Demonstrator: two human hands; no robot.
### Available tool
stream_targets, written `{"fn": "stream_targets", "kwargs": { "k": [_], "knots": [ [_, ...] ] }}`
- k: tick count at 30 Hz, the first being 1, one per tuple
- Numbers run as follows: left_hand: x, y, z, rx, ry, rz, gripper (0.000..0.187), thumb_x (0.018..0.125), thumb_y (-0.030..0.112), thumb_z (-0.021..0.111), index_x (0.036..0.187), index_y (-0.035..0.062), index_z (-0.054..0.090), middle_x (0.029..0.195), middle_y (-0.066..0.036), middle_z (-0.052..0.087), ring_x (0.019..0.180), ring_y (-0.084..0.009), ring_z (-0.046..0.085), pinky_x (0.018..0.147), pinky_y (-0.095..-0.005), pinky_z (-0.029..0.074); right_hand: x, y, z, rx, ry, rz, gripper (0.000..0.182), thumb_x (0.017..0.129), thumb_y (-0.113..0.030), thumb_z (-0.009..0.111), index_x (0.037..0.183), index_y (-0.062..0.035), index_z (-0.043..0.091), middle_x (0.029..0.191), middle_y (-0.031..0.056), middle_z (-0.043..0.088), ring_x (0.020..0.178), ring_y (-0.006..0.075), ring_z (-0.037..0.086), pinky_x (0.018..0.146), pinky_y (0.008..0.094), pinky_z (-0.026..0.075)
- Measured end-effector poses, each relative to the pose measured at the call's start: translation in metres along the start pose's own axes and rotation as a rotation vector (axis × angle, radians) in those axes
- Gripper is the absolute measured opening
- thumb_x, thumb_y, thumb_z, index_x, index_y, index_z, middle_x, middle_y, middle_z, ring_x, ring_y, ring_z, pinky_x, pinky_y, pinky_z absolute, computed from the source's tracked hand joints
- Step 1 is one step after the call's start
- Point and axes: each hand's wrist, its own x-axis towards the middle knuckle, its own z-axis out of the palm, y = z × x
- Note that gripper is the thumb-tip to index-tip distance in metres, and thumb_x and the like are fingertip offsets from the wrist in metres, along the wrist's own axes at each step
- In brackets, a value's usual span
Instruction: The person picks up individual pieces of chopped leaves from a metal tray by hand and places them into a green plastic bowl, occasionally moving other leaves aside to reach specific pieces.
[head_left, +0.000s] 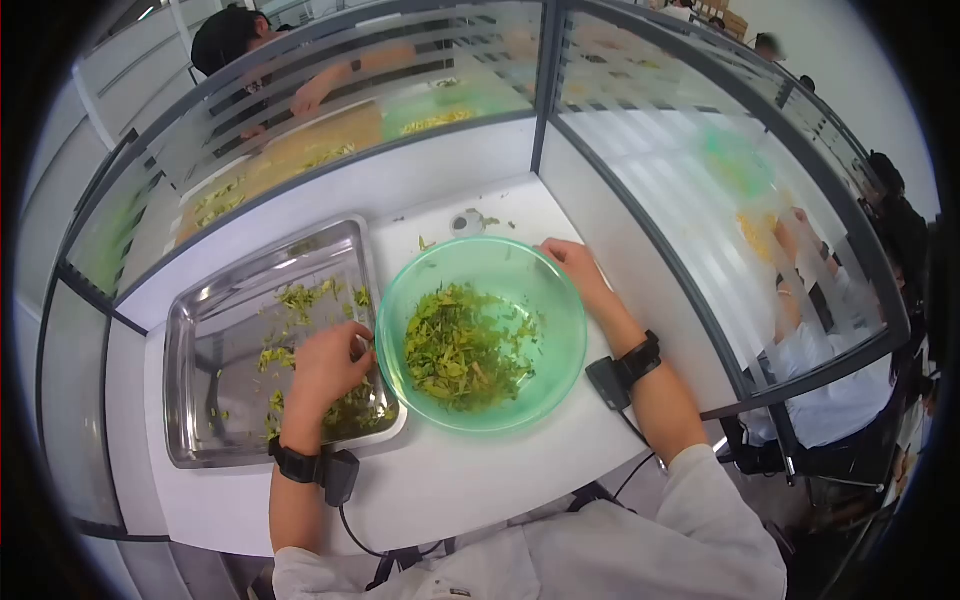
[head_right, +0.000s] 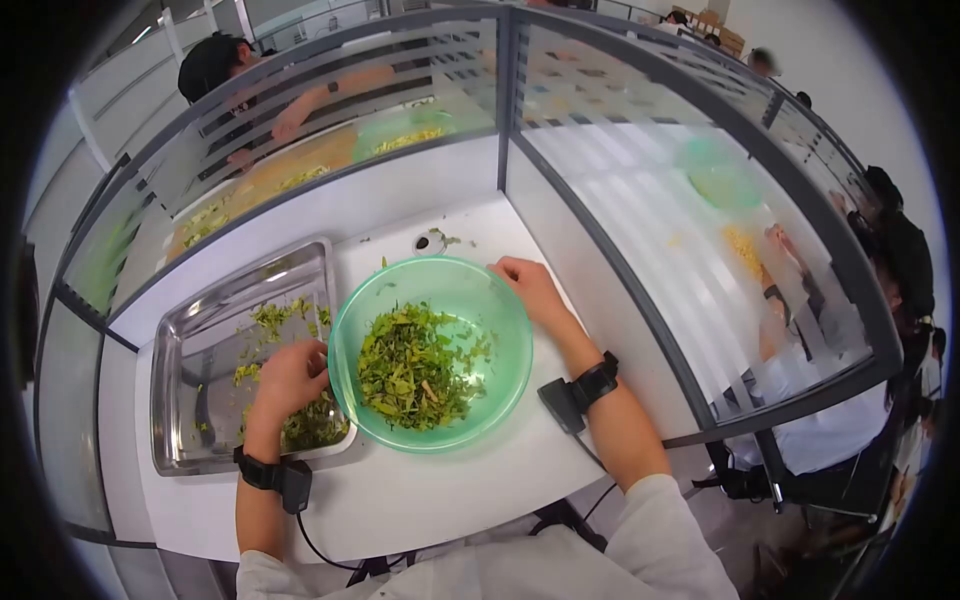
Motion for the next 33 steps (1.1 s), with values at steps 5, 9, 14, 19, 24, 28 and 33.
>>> {"fn": "stream_targets", "kwargs": {
  "k": [5,9,14,19,24,28,33],
  "knots": [
    [0.000,-0.003,0.001,0.061,-0.008,0.038,0.016,0.077,0.022,0.070,0.090,0.0128,0.068,0.080,-0.005,0.069,0.078,-0.0262,0.066,0.067,-0.0397,0.051,0.002,-0.001,-0.001,0.024,-0.002,0.026,0.037,0.092,-0.034,0.061,0.076,-0.0001,0.061,0.059,0.0013,0.052,0.058,0.0073,0.043,0.054,0.0256,0.039],
    [-0.005,-0.002,0.003,0.039,-0.012,-0.023,0.014,0.075,0.023,0.070,0.085,0.0129,0.068,0.080,-0.005,0.069,0.077,-0.0269,0.066,0.068,-0.0402,0.052,-0.001,0.000,-0.001,-0.052,-0.008,-0.031,0.034,0.091,-0.032,0.061,0.080,0.0002,0.063,0.060,0.0033,0.053,0.057,0.0078,0.044,0.054,0.0263,0.040],
    [0.003,-0.003,0.005,0.008,0.156,-0.028,0.013,0.074,0.020,0.073,0.079,0.0100,0.066,0.072,-0.006,0.068,0.066,-0.0223,0.066,0.060,-0.0352,0.052,0.000,-0.003,0.001,0.004,-0.013,-0.018,0.032,0.092,-0.029,0.060,0.082,0.0011,0.064,0.061,0.0041,0.055,0.057,0.0083,0.046,0.055,0.0266,0.041],
    [0.009,0.001,0.002,-0.211,0.457,0.110,0.009,0.075,0.008,0.074,0.080,0.0071,0.066,0.069,-0.006,0.065,0.060,-0.0157,0.061,0.057,-0.0279,0.048,0.002,0.004,0.000,-0.004,-0.014,-0.013,0.033,0.092,-0.029,0.060,0.080,0.0015,0.062,0.060,0.0039,0.054,0.058,0.0080,0.046,0.054,0.0268,0.040],
    [0.003,0.017,-0.005,-0.476,0.483,0.428,0.022,0.065,0.000,0.081,0.080,0.0078,0.067,0.079,-0.004,0.067,0.066,-0.0135,0.057,0.060,-0.0256,0.046,0.001,-0.002,0.001,-0.020,0.005,-0.022,0.036,0.092,-0.030,0.060,0.072,-0.0004,0.057,0.059,0.0015,0.050,0.058,0.0069,0.041,0.054,0.0259,0.038],
    [0.002,0.022,-0.006,-0.562,0.409,0.581,0.027,0.058,0.002,0.086,0.074,0.0082,0.066,0.079,-0.004,0.067,0.069,-0.0168,0.060,0.061,-0.0274,0.048,0.002,0.000,0.000,0.024,-0.044,0.005,0.036,0.093,-0.029,0.061,0.070,-0.0020,0.053,0.059,-0.0009,0.046,0.058,0.0059,0.039,0.054,0.0248,0.037],
    [0.002,0.018,-0.007,-0.411,0.291,0.637,0.022,0.063,0.003,0.083,0.078,0.0087,0.069,0.084,-0.001,0.069,0.077,-0.0195,0.061,0.067,-0.0304,0.050,0.002,0.004,0.000,0.003,-0.052,0.016,0.025,0.092,-0.019,0.061,0.075,-0.0030,0.055,0.065,-0.0057,0.050,0.062,0.0026,0.043,0.054,0.0221,0.037]
  ]
}}
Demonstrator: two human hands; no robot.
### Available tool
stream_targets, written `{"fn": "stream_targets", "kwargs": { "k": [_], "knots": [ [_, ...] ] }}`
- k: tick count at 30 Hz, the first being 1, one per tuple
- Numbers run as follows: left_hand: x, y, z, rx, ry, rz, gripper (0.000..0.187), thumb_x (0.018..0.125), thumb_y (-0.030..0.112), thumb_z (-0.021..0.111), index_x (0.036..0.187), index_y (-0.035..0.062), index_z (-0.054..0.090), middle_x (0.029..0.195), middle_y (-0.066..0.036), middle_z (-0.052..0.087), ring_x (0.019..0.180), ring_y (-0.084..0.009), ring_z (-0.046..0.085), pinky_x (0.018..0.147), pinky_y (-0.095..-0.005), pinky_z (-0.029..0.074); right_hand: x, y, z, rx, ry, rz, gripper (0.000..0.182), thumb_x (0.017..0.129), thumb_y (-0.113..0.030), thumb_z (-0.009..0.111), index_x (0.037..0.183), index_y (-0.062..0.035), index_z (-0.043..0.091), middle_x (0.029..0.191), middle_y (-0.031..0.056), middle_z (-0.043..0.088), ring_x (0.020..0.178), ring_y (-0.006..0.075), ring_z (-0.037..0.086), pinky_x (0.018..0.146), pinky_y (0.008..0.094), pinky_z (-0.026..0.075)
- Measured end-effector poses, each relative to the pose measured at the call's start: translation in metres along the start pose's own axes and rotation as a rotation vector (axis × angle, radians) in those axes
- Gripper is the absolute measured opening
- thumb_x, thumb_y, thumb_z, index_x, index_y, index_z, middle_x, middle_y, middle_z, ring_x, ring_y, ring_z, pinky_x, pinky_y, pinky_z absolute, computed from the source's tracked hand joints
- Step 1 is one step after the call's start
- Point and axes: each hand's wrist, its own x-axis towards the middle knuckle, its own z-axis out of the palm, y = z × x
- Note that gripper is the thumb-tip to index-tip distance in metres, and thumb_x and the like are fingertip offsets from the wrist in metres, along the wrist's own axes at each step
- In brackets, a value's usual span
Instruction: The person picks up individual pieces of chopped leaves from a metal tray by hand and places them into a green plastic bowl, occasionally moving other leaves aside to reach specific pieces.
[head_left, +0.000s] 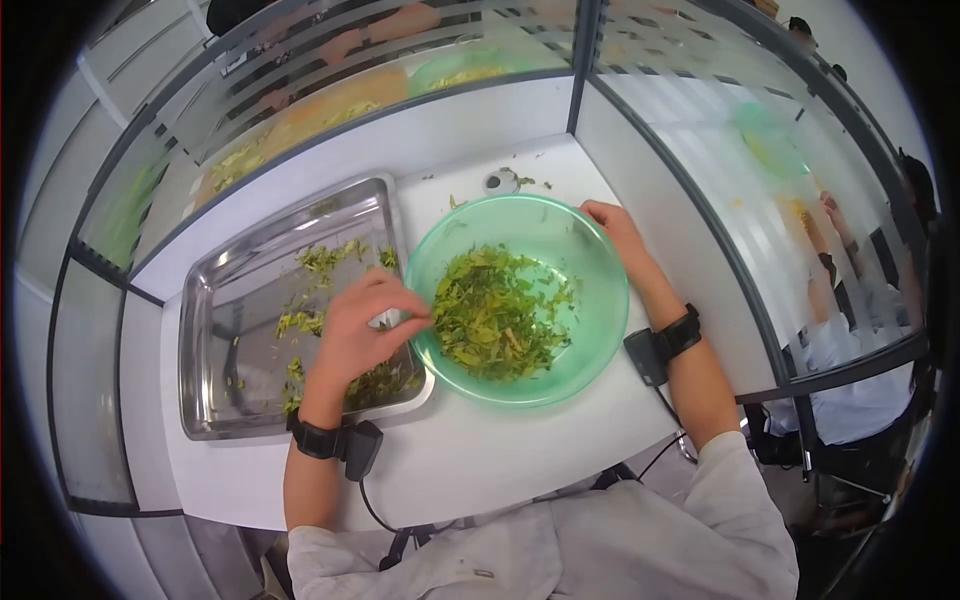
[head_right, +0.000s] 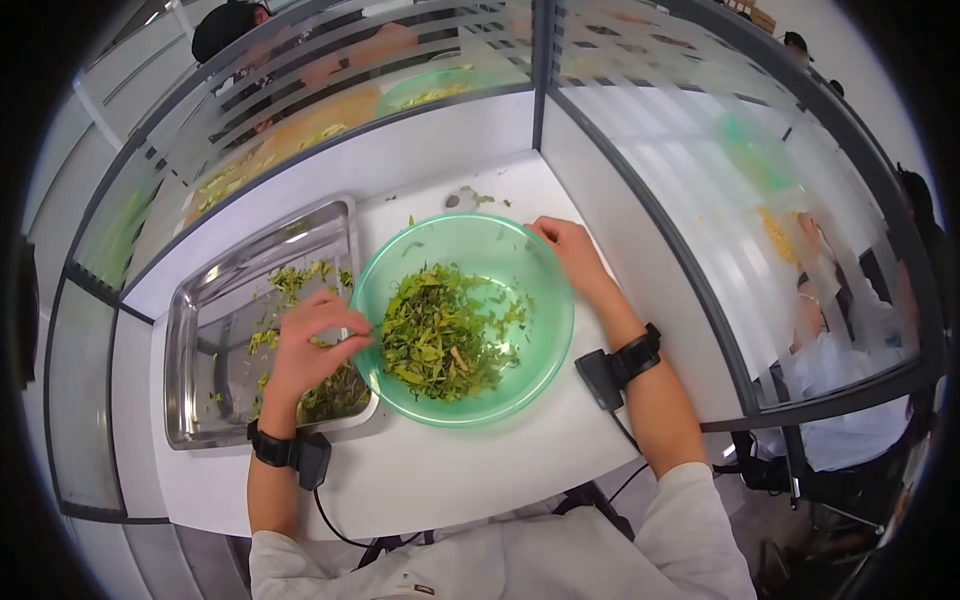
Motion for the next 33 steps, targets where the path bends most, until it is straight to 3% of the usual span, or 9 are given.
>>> {"fn": "stream_targets", "kwargs": {
  "k": [4,8,12,15,22,28,30,31,33],
  "knots": [
    [0.002,0.007,0.000,-0.060,0.008,-0.016,0.023,0.061,0.001,0.082,0.080,0.0076,0.070,0.087,-0.005,0.071,0.083,-0.0217,0.063,0.076,-0.0336,0.050,0.001,0.001,-0.002,0.038,-0.005,-0.028,0.032,0.094,-0.026,0.059,0.077,0.0005,0.056,0.060,-0.0011,0.048,0.059,0.0060,0.041,0.054,0.0252,0.038],
    [0.002,-0.005,-0.002,-0.059,0.061,0.043,0.026,0.059,0.006,0.086,0.072,0.0091,0.063,0.077,-0.003,0.066,0.074,-0.0221,0.060,0.068,-0.0324,0.047,0.000,-0.005,-0.003,-0.018,0.032,-0.043,0.034,0.094,-0.028,0.059,0.076,0.0011,0.057,0.060,0.0003,0.050,0.059,0.0062,0.043,0.055,0.0250,0.039],
    [-0.001,-0.004,-0.002,-0.034,0.033,0.015,0.028,0.059,0.001,0.085,0.068,0.0092,0.059,0.073,-0.004,0.064,0.070,-0.0191,0.060,0.064,-0.0301,0.045,0.000,-0.005,0.001,0.022,0.050,0.000,0.036,0.093,-0.031,0.060,0.075,0.0004,0.060,0.060,0.0005,0.052,0.058,0.0056,0.044,0.055,0.0250,0.040],
    [-0.003,-0.003,0.000,-0.039,0.014,-0.051,0.024,0.064,-0.004,0.077,0.073,0.0095,0.059,0.074,-0.003,0.063,0.069,-0.0184,0.058,0.064,-0.0296,0.045,-0.001,-0.005,-0.001,-0.027,0.025,0.034,0.036,0.093,-0.032,0.060,0.077,0.0001,0.061,0.060,-0.0001,0.053,0.059,0.0055,0.045,0.055,0.0247,0.040],
    [0.001,0.002,0.003,-0.076,0.044,-0.043,0.021,0.064,-0.002,0.078,0.078,0.0081,0.067,0.079,-0.004,0.066,0.073,-0.0206,0.062,0.067,-0.0310,0.049,0.001,0.001,0.000,-0.005,0.031,0.004,0.037,0.093,-0.032,0.060,0.073,-0.0002,0.058,0.059,-0.0006,0.050,0.057,0.0056,0.041,0.053,0.0251,0.038],
    [-0.002,-0.006,0.003,-0.007,0.254,-0.097,0.019,0.068,-0.006,0.077,0.082,0.0023,0.068,0.078,-0.008,0.069,0.067,-0.0158,0.066,0.062,-0.0245,0.052,-0.003,-0.009,-0.002,-0.007,-0.007,0.008,0.034,0.095,-0.027,0.060,0.071,-0.0036,0.052,0.064,-0.0052,0.048,0.062,0.0033,0.040,0.054,0.0226,0.037],
    [-0.004,-0.007,0.003,-0.109,0.371,-0.479,0.019,0.071,-0.004,0.076,0.088,0.0021,0.070,0.080,-0.010,0.071,0.069,-0.0164,0.068,0.064,-0.0255,0.052,-0.004,-0.012,-0.001,-0.005,0.012,0.030,0.034,0.094,-0.028,0.061,0.072,-0.0035,0.053,0.064,-0.0047,0.049,0.063,0.0033,0.040,0.055,0.0226,0.037],
    [-0.006,-0.014,0.002,-0.032,0.319,-0.447,0.023,0.078,-0.001,0.071,0.100,0.0060,0.070,0.084,-0.010,0.072,0.072,-0.0193,0.070,0.064,-0.0263,0.053,-0.002,-0.007,-0.001,-0.003,0.010,0.009,0.035,0.095,-0.029,0.061,0.072,-0.0033,0.054,0.065,-0.0045,0.049,0.063,0.0033,0.041,0.055,0.0226,0.037],
    [-0.007,-0.020,0.001,0.096,0.255,-0.474,0.024,0.079,0.001,0.069,0.102,0.0077,0.069,0.088,-0.009,0.072,0.075,-0.0208,0.069,0.066,-0.0282,0.053,0.000,-0.001,-0.001,-0.017,0.013,-0.001,0.035,0.094,-0.031,0.060,0.075,-0.0019,0.057,0.062,-0.0023,0.051,0.060,0.0047,0.042,0.054,0.0237,0.038]
  ]
}}
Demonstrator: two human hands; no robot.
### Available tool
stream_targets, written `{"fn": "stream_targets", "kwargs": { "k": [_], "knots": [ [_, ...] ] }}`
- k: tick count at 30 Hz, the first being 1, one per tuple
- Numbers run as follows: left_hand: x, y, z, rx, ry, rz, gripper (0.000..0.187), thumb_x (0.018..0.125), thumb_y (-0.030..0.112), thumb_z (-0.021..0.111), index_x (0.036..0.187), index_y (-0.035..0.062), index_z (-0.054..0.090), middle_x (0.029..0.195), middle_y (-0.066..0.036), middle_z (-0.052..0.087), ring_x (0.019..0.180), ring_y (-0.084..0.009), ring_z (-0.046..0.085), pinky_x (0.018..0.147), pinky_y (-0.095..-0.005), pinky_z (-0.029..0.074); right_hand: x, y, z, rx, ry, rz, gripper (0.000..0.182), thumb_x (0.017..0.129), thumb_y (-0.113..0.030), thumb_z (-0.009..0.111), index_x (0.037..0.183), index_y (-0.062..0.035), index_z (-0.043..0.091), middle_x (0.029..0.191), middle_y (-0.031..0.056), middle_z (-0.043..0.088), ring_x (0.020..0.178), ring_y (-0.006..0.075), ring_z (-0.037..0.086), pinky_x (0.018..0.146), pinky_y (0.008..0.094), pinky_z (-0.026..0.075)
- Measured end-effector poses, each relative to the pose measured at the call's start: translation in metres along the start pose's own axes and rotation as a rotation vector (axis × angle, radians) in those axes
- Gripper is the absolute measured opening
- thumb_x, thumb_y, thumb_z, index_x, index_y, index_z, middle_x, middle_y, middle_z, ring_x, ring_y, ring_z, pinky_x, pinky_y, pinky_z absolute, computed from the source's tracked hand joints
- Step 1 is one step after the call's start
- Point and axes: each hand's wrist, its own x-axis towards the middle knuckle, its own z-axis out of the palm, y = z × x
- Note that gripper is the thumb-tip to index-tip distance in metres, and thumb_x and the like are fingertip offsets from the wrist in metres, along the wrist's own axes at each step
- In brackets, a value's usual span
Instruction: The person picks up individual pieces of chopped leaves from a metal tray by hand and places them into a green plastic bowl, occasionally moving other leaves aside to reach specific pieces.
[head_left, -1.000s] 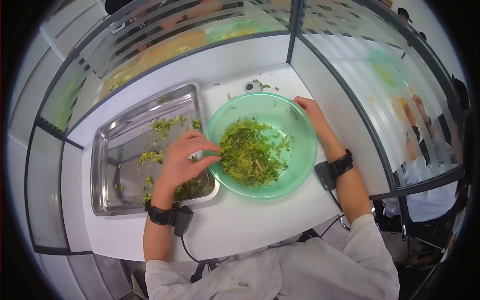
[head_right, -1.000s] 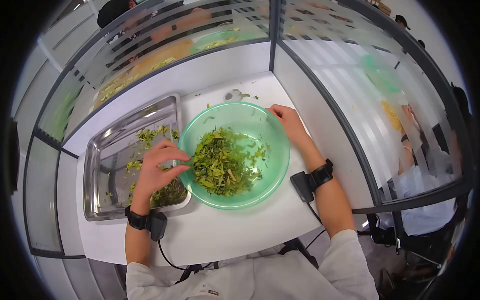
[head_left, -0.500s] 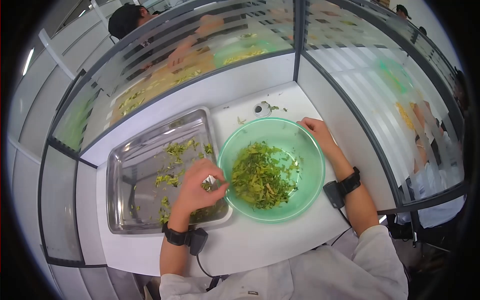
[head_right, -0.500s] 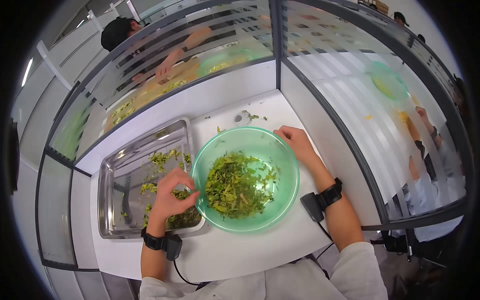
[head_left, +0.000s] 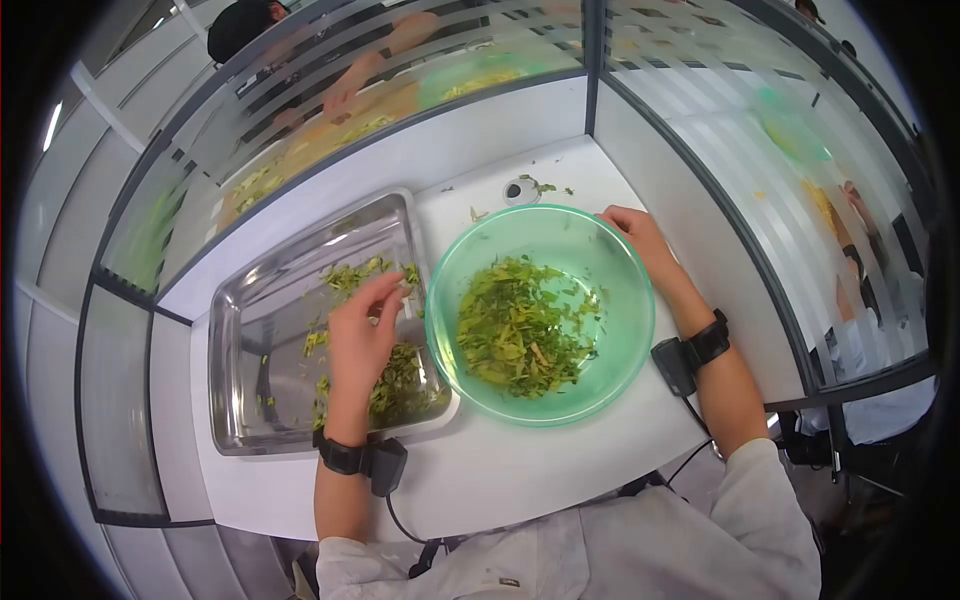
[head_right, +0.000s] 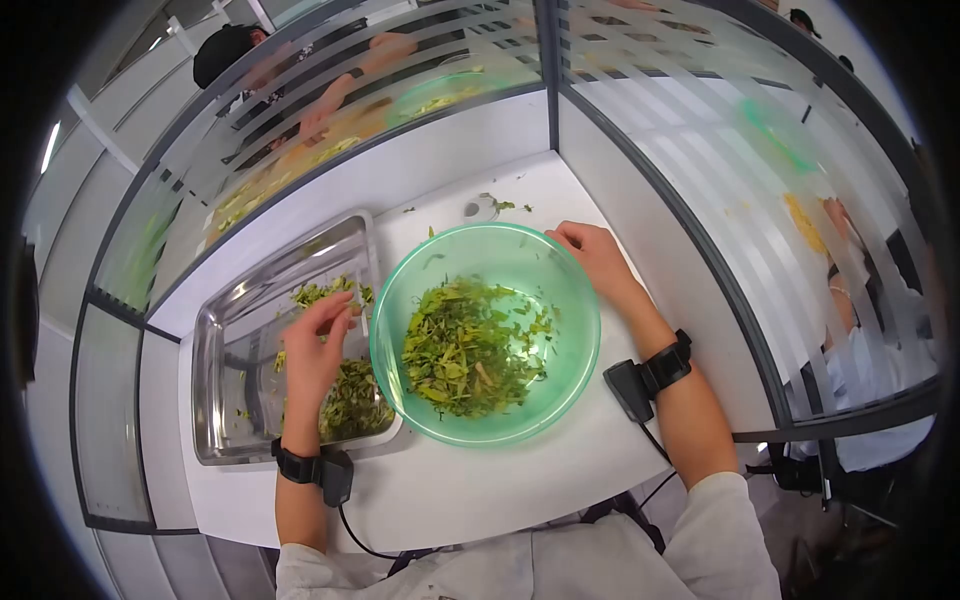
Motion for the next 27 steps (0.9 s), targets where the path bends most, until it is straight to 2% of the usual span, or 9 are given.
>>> {"fn": "stream_targets", "kwargs": {
  "k": [3,5,9,10,13,16,18,19,27],
  "knots": [
    [-0.002,-0.010,-0.002,0.323,-0.134,0.094,0.031,0.080,0.007,0.068,0.110,0.0129,0.066,0.095,-0.006,0.070,0.084,-0.0249,0.067,0.075,-0.0349,0.053,0.000,0.001,0.001,0.033,0.006,0.006,0.036,0.094,-0.033,0.060,0.077,-0.0010,0.061,0.059,-0.0011,0.050,0.057,0.0058,0.042,0.053,0.0246,0.037],
    [-0.009,-0.008,-0.002,0.540,-0.298,0.156,0.024,0.076,0.013,0.071,0.101,0.0134,0.069,0.093,-0.005,0.067,0.086,-0.0250,0.064,0.077,-0.0384,0.052,-0.002,-0.004,0.000,0.023,0.012,-0.035,0.036,0.094,-0.032,0.059,0.075,-0.0013,0.059,0.059,-0.0020,0.049,0.057,0.0056,0.041,0.053,0.0247,0.037],
    [-0.009,-0.002,-0.002,0.547,-0.414,0.001,0.015,0.076,0.017,0.071,0.090,0.0138,0.071,0.088,-0.004,0.065,0.084,-0.0257,0.064,0.074,-0.0390,0.051,-0.003,-0.002,-0.001,0.063,-0.034,-0.022,0.033,0.095,-0.024,0.059,0.071,-0.0043,0.048,0.064,-0.0058,0.045,0.063,0.0032,0.039,0.054,0.0230,0.036],
    [-0.010,-0.001,-0.002,0.546,-0.410,-0.004,0.011,0.076,0.018,0.072,0.086,0.0134,0.071,0.088,-0.003,0.065,0.083,-0.0257,0.064,0.072,-0.0391,0.051,0.000,0.000,0.000,0.078,-0.033,-0.028,0.037,0.095,-0.031,0.058,0.073,-0.0018,0.057,0.059,-0.0019,0.048,0.058,0.0059,0.040,0.054,0.0250,0.037],
    [-0.010,-0.003,-0.003,0.550,-0.393,-0.005,0.010,0.075,0.017,0.070,0.084,0.0122,0.070,0.082,-0.003,0.064,0.078,-0.0273,0.063,0.068,-0.0398,0.051,0.000,0.000,0.000,0.011,-0.002,-0.001,0.037,0.094,-0.033,0.060,0.075,-0.0017,0.059,0.060,-0.0014,0.050,0.058,0.0059,0.042,0.054,0.0249,0.038],
    [-0.006,-0.002,-0.005,0.665,-0.315,0.000,0.028,0.075,0.015,0.068,0.103,0.0130,0.068,0.102,-0.008,0.065,0.096,-0.0290,0.062,0.081,-0.0420,0.050,-0.001,0.002,-0.001,0.046,-0.006,-0.003,0.037,0.094,-0.033,0.060,0.075,-0.0016,0.059,0.060,-0.0015,0.050,0.058,0.0057,0.042,0.054,0.0248,0.038],
    [-0.007,-0.010,-0.007,0.819,-0.144,0.328,0.050,0.075,0.014,0.066,0.124,0.0131,0.058,0.131,-0.013,0.055,0.120,-0.0307,0.052,0.098,-0.0465,0.041,-0.001,0.001,-0.001,0.027,-0.003,-0.011,0.036,0.094,-0.033,0.060,0.076,-0.0014,0.059,0.060,-0.0017,0.050,0.058,0.0054,0.042,0.054,0.0246,0.037],
    [-0.008,-0.016,-0.009,0.809,-0.381,0.240,0.066,0.076,0.014,0.068,0.138,0.0152,0.046,0.151,-0.011,0.035,0.132,-0.0330,0.040,0.106,-0.0499,0.033,0.000,0.002,-0.001,0.011,0.001,-0.012,0.036,0.094,-0.032,0.060,0.076,-0.0012,0.059,0.060,-0.0018,0.050,0.059,0.0052,0.042,0.054,0.0244,0.037],
    [-0.006,-0.015,-0.008,0.591,-0.419,0.044,0.047,0.073,0.013,0.073,0.118,0.0088,0.059,0.123,-0.010,0.057,0.112,-0.0332,0.054,0.094,-0.0443,0.044,0.001,0.006,0.000,0.051,-0.014,-0.052,0.036,0.093,-0.029,0.061,0.071,-0.0014,0.051,0.061,-0.0023,0.048,0.060,0.0050,0.040,0.054,0.0237,0.037]
  ]
}}
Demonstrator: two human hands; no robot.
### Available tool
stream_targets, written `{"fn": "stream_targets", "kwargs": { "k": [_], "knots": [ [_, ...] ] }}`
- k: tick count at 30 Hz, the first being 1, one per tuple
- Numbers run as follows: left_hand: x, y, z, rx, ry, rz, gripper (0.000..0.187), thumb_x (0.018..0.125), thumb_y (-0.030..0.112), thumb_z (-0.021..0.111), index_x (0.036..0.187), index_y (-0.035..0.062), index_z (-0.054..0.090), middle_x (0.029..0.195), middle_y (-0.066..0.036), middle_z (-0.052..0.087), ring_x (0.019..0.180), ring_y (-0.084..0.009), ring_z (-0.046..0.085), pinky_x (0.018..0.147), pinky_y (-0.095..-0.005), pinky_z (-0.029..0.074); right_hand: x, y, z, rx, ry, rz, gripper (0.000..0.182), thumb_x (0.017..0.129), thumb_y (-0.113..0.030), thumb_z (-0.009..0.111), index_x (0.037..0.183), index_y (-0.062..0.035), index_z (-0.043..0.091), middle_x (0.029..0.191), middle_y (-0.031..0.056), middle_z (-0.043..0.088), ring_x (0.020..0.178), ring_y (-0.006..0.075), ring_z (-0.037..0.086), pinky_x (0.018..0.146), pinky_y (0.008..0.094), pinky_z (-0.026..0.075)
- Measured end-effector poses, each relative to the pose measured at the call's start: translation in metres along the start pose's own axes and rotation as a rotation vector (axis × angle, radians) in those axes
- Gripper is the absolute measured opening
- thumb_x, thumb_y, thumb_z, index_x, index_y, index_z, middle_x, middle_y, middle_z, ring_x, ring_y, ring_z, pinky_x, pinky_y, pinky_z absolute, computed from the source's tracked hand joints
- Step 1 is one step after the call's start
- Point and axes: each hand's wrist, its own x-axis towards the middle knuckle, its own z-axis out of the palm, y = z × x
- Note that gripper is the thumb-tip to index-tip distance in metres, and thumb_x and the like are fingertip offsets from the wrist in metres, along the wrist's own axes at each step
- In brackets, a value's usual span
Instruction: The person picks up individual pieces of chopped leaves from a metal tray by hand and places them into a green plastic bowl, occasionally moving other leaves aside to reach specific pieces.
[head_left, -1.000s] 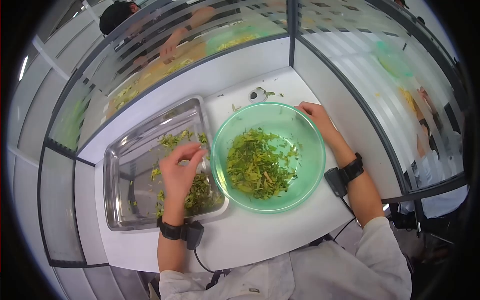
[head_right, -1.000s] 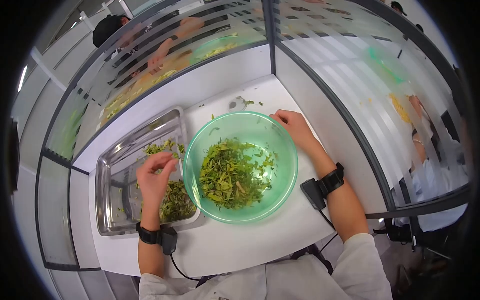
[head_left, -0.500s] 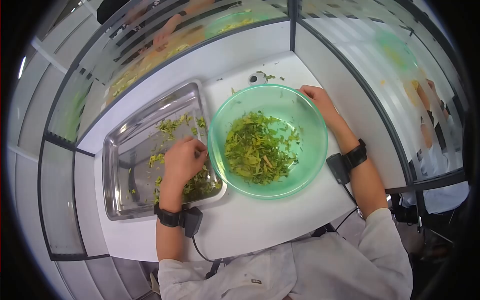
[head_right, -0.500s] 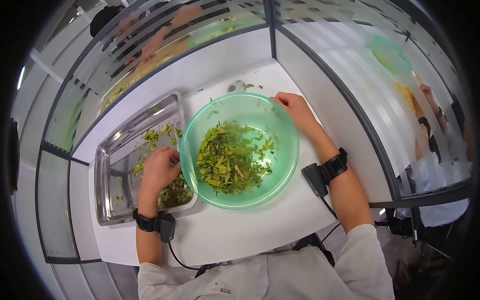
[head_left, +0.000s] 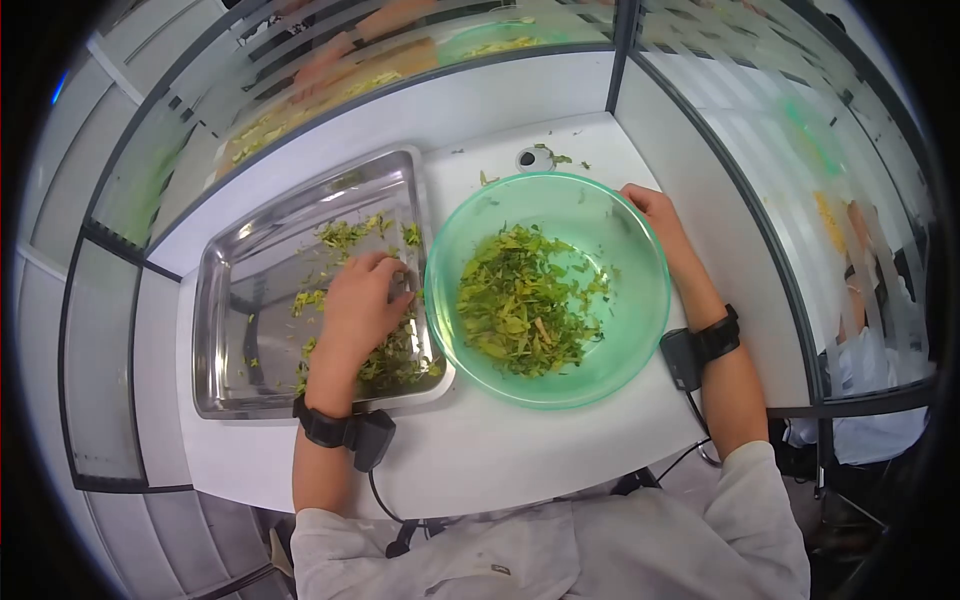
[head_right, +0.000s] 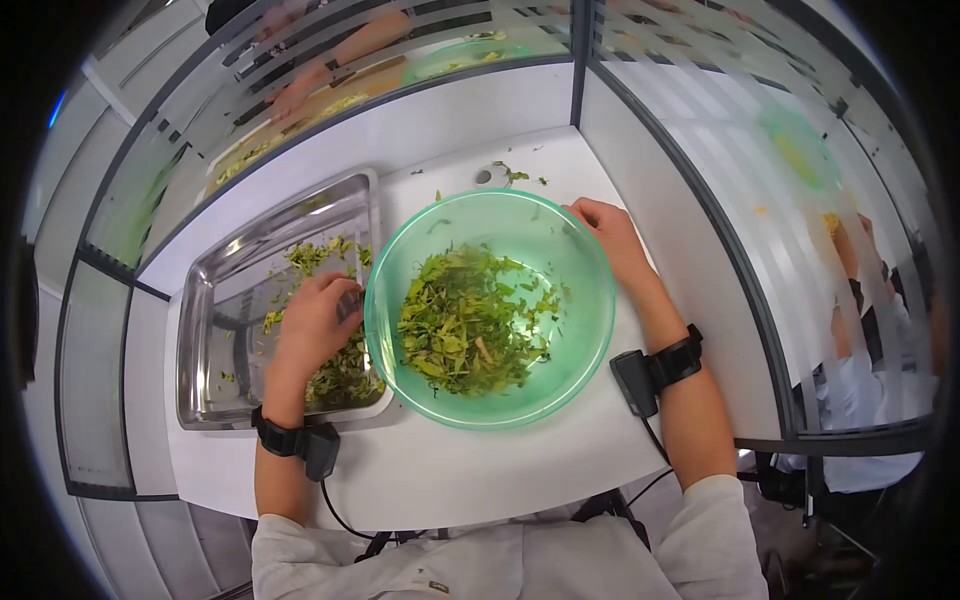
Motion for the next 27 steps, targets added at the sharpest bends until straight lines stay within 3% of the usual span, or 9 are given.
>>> {"fn": "stream_targets", "kwargs": {
  "k": [4,7,10,16,19,22,24,25,27],
  "knots": [
    [0.002,0.004,-0.005,-0.005,-0.100,-0.073,0.049,0.071,0.012,0.076,0.117,0.0083,0.058,0.118,-0.010,0.058,0.109,-0.0336,0.055,0.090,-0.0416,0.047,0.000,0.000,0.000,-0.012,-0.007,0.021,0.037,0.093,-0.029,0.061,0.071,-0.0012,0.049,0.061,-0.0023,0.046,0.060,0.0053,0.039,0.054,0.0238,0.037],
    [0.001,0.007,-0.004,0.041,0.067,-0.037,0.058,0.074,0.018,0.074,0.127,0.0096,0.053,0.125,-0.011,0.056,0.118,-0.0323,0.051,0.097,-0.0461,0.041,0.001,-0.002,0.000,-0.010,0.017,0.023,0.038,0.093,-0.029,0.061,0.071,-0.0010,0.048,0.060,-0.0025,0.043,0.060,0.0057,0.037,0.054,0.0238,0.036],
    [-0.001,0.009,-0.004,0.048,-0.088,-0.047,0.067,0.082,0.029,0.068,0.140,0.0081,0.041,0.143,-0.014,0.044,0.132,-0.0329,0.039,0.109,-0.0472,0.030,-0.001,-0.004,0.000,-0.046,0.020,0.043,0.037,0.093,-0.029,0.061,0.073,-0.0009,0.049,0.060,-0.0029,0.042,0.060,0.0056,0.037,0.054,0.0234,0.035],
    [-0.002,0.000,0.004,0.132,-0.018,-0.022,0.057,0.081,0.036,0.068,0.129,0.0091,0.052,0.139,-0.015,0.048,0.130,-0.0324,0.042,0.106,-0.0483,0.031,0.002,0.004,-0.002,-0.020,-0.007,0.008,0.037,0.095,-0.029,0.060,0.072,-0.0019,0.049,0.061,-0.0039,0.042,0.061,0.0048,0.036,0.054,0.0232,0.035],
    [-0.002,0.002,0.003,0.145,0.024,-0.079,0.052,0.080,0.037,0.069,0.122,0.0093,0.058,0.132,-0.014,0.054,0.125,-0.0311,0.046,0.103,-0.0470,0.034,0.000,0.000,-0.003,0.005,-0.031,0.038,0.015,0.089,-0.012,0.063,0.078,-0.0034,0.058,0.067,-0.0062,0.051,0.063,0.0016,0.043,0.054,0.0196,0.036],
    [0.000,0.007,-0.002,0.141,0.012,-0.163,0.049,0.079,0.039,0.070,0.118,0.0096,0.061,0.126,-0.012,0.058,0.120,-0.0299,0.049,0.100,-0.0460,0.035,0.000,-0.001,-0.002,0.007,-0.026,0.020,0.016,0.090,-0.012,0.063,0.078,-0.0034,0.057,0.068,-0.0063,0.052,0.064,0.0014,0.043,0.054,0.0193,0.036],
    [-0.003,0.003,0.002,0.156,0.047,-0.142,0.049,0.079,0.039,0.070,0.116,0.0100,0.061,0.122,-0.010,0.060,0.116,-0.0292,0.051,0.098,-0.0450,0.037,-0.003,-0.008,0.003,0.048,0.013,0.038,0.038,0.094,-0.027,0.060,0.070,-0.0034,0.044,0.061,-0.0043,0.039,0.061,0.0046,0.034,0.053,0.0234,0.033],
    [-0.004,0.002,0.003,0.178,0.083,-0.116,0.047,0.079,0.040,0.070,0.115,0.0105,0.062,0.118,-0.009,0.061,0.115,-0.0291,0.052,0.097,-0.0447,0.037,-0.002,-0.004,0.001,0.047,0.013,0.039,0.038,0.094,-0.027,0.060,0.070,-0.0034,0.044,0.061,-0.0043,0.039,0.061,0.0046,0.034,0.053,0.0234,0.033],
    [-0.003,0.004,0.002,0.197,0.118,-0.088,0.046,0.078,0.040,0.070,0.113,0.0110,0.063,0.114,-0.009,0.062,0.113,-0.0289,0.052,0.096,-0.0443,0.037,0.001,0.006,-0.003,0.020,-0.038,0.023,0.017,0.090,-0.013,0.063,0.078,-0.0035,0.057,0.069,-0.0065,0.052,0.064,0.0011,0.043,0.055,0.0192,0.037]
  ]
}}
